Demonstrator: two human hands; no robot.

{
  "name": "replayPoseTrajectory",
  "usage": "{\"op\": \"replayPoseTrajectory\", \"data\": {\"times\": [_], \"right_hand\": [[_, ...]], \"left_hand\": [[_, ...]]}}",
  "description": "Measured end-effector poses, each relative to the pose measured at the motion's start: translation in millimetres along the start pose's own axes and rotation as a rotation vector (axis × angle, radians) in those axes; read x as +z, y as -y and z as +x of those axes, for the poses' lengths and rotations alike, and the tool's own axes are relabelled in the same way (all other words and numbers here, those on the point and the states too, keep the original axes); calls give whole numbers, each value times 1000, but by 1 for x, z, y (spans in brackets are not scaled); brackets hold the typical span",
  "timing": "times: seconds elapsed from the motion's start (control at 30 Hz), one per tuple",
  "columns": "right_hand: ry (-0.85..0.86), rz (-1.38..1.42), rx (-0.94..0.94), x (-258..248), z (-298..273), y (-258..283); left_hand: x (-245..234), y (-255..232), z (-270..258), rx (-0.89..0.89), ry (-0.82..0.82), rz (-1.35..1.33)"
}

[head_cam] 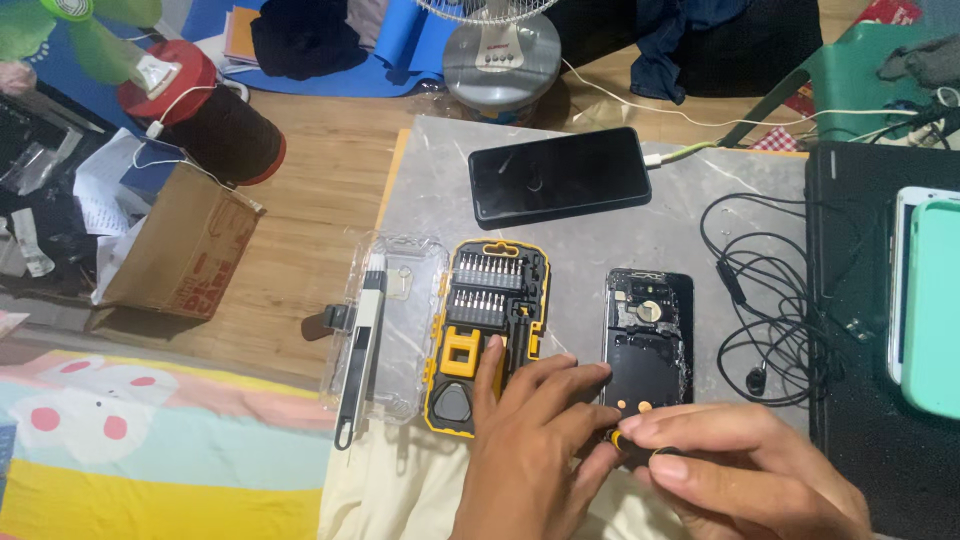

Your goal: The person uses a precision screwdriver to remove screws from a disassembled smartphone on a work surface. They select different screwdriver bits from a toolkit, unscrew components, and handle several other smartphones and a laptop nearby.

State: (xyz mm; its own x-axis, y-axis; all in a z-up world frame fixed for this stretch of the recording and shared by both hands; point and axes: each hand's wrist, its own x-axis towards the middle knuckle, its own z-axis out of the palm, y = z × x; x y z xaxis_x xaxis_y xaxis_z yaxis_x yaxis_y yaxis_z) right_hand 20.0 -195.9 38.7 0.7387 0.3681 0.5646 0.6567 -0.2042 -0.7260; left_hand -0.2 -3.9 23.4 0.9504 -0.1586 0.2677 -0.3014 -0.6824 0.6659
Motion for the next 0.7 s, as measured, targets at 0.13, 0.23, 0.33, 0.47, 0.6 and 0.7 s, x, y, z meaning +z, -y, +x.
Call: {"op": "replayPoseTrajectory", "data": {"times": [0.13, 0.23, 0.33, 0.47, 0.6, 0.7], "right_hand": [[83, 143, 51, -6, 1, 3], [73, 160, 41, -2, 1, 2], [4, 136, 72, 5, -3, -1], [-35, 37, 10, 4, -4, -8], [-5, -16, 30, -1, -7, -8], [38, -10, 70, -5, -9, -7]], "left_hand": [[0, 0, 0, -13, 4, -1], [0, 0, 0, -14, 5, 1], [-1, 1, 0, -6, 8, 0], [-1, 2, -1, 2, 8, -2], [0, 2, -1, 2, 9, 8], [0, 2, -2, 3, 15, 1]]}}
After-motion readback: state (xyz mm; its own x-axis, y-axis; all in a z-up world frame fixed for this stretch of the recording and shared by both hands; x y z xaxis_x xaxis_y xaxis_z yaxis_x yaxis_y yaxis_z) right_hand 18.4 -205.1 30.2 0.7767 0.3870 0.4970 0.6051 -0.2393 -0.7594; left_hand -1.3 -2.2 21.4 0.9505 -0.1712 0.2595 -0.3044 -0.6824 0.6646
